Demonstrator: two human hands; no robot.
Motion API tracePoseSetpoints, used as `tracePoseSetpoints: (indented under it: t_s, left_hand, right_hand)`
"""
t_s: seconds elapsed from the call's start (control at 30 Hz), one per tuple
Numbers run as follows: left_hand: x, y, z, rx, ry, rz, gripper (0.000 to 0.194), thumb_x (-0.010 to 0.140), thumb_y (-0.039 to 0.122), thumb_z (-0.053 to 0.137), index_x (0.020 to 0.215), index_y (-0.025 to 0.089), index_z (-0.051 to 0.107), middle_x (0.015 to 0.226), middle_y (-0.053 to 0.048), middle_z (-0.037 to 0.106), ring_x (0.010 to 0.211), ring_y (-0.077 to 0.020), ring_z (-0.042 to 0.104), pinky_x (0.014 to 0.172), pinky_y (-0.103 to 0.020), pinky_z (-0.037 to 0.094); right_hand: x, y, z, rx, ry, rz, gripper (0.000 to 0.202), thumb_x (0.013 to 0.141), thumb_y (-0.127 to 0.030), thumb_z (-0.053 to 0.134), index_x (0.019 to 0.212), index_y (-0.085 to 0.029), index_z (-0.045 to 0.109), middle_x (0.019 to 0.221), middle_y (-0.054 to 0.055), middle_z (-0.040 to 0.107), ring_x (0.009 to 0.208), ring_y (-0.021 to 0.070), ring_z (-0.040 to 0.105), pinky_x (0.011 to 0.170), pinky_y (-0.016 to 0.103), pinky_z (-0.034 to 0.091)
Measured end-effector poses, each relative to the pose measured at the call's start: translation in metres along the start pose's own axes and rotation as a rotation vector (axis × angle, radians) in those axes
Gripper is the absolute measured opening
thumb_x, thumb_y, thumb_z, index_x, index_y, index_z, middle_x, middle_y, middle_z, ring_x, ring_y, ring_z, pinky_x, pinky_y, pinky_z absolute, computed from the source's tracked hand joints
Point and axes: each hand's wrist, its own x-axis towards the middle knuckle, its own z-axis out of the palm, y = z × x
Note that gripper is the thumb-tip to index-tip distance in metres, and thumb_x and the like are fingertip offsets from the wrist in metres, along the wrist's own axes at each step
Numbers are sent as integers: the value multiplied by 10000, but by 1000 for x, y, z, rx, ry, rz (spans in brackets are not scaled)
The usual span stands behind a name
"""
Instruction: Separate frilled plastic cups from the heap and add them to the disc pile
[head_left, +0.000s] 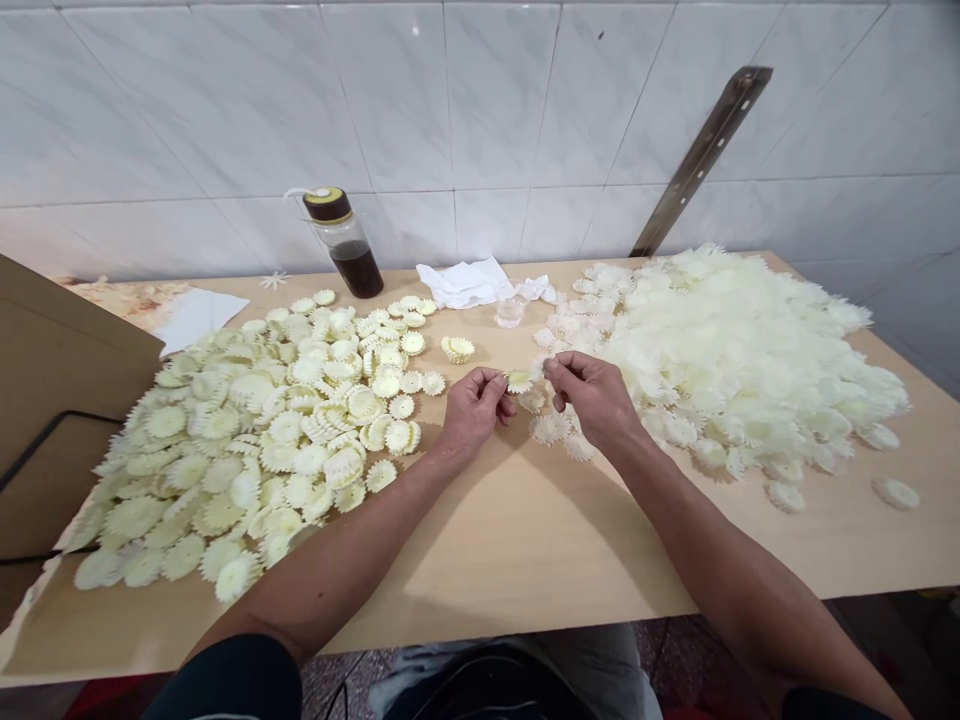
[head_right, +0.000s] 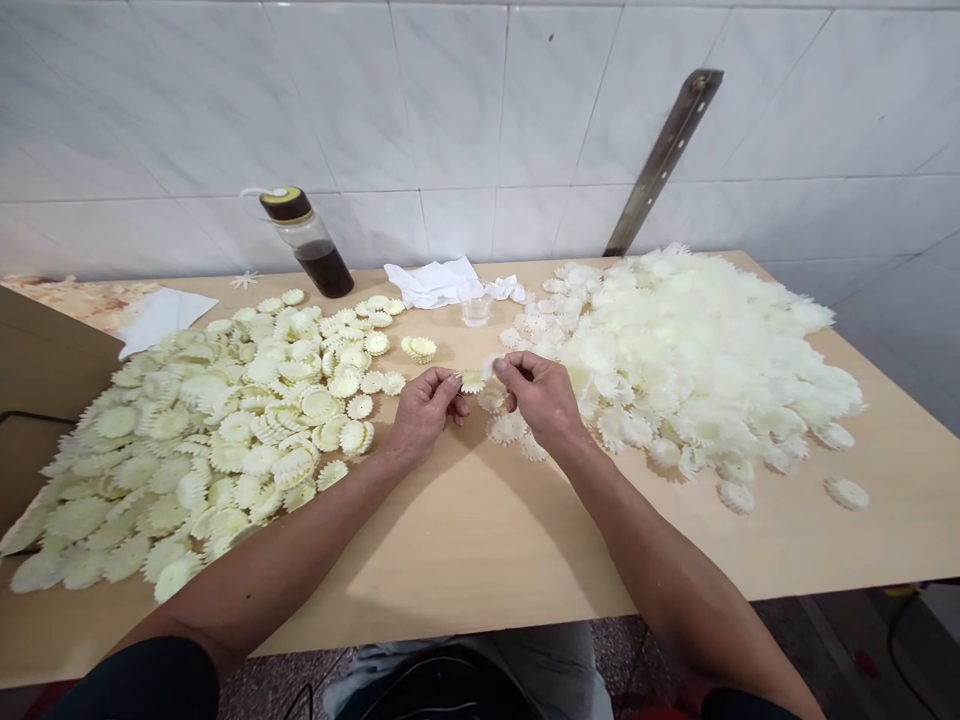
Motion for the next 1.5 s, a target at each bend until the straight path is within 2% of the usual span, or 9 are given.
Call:
tracePoseSetpoints:
  t_s: [0.17,0.37,0.5,0.67,0.93,1.07,1.2,1.33,1.5]
  left_hand:
    - [3,1,-3,-22,53,-12,422,847,565,815,813,174,658,606,-23,681,511,-121,589,516,-240,486]
    - [-5,9,3,1,1,-33,398,855,546,811,838,173,674,614,-26,697,488,-122,580,492,-239,449]
    - [-5,11,3,10,23,-53,386,840,541,817,845,178,687,611,-24,698,490,-129,584,486,-242,441]
    - [-4,10,2,3,27,-59,400,832,550,831,849,174,696,618,-26,702,493,-124,585,503,-249,466]
    - [-3,7,2,-22,16,-38,398,843,545,832,841,171,695,609,-25,700,480,-118,582,503,-249,477]
    - [-5,7,4,13,16,-26,397,870,553,810,847,173,697,611,-22,694,494,-118,587,509,-243,487]
    - [-11,6,8,62,3,-9,387,895,550,791,876,172,710,604,-14,680,512,-127,599,518,-243,511]
    - [-15,2,10,140,-12,48,335,947,506,740,921,172,728,609,-4,669,517,-131,600,535,-248,521]
    - [-15,-2,10,190,24,83,261,965,443,718,926,185,730,608,5,661,533,-141,601,560,-257,510]
  right_hand:
    - [7,-10,-10,311,108,-59,443,750,-594,928,758,-228,679,742,-11,565,634,120,507,516,254,453]
    - [6,-17,-20,260,-38,-67,390,750,-566,936,797,-227,747,727,4,576,668,143,524,522,267,467]
    - [3,-22,-35,-81,64,-234,313,891,-523,816,826,-224,752,709,3,619,581,143,544,548,312,479]
    - [5,-25,-57,-615,263,-482,186,936,-414,753,887,-239,795,900,59,782,783,221,705,687,351,560]
    - [14,-14,-84,-1032,210,-378,253,967,-428,685,1002,-208,805,1003,145,779,742,271,681,819,514,553]
    - [6,-23,-67,-823,204,-391,291,1008,-465,642,947,-227,798,1011,124,797,776,255,694,815,456,558]
    - [-4,-23,-30,-598,9,-331,344,954,-543,725,1078,-229,790,997,99,818,810,247,718,745,382,563]
    - [-7,-8,-2,-572,-97,-232,408,887,-598,789,1058,-227,785,966,86,818,775,233,718,725,366,558]
    - [-9,-2,8,-540,-145,-166,342,915,-568,738,956,-230,775,890,63,800,771,223,710,698,338,538]
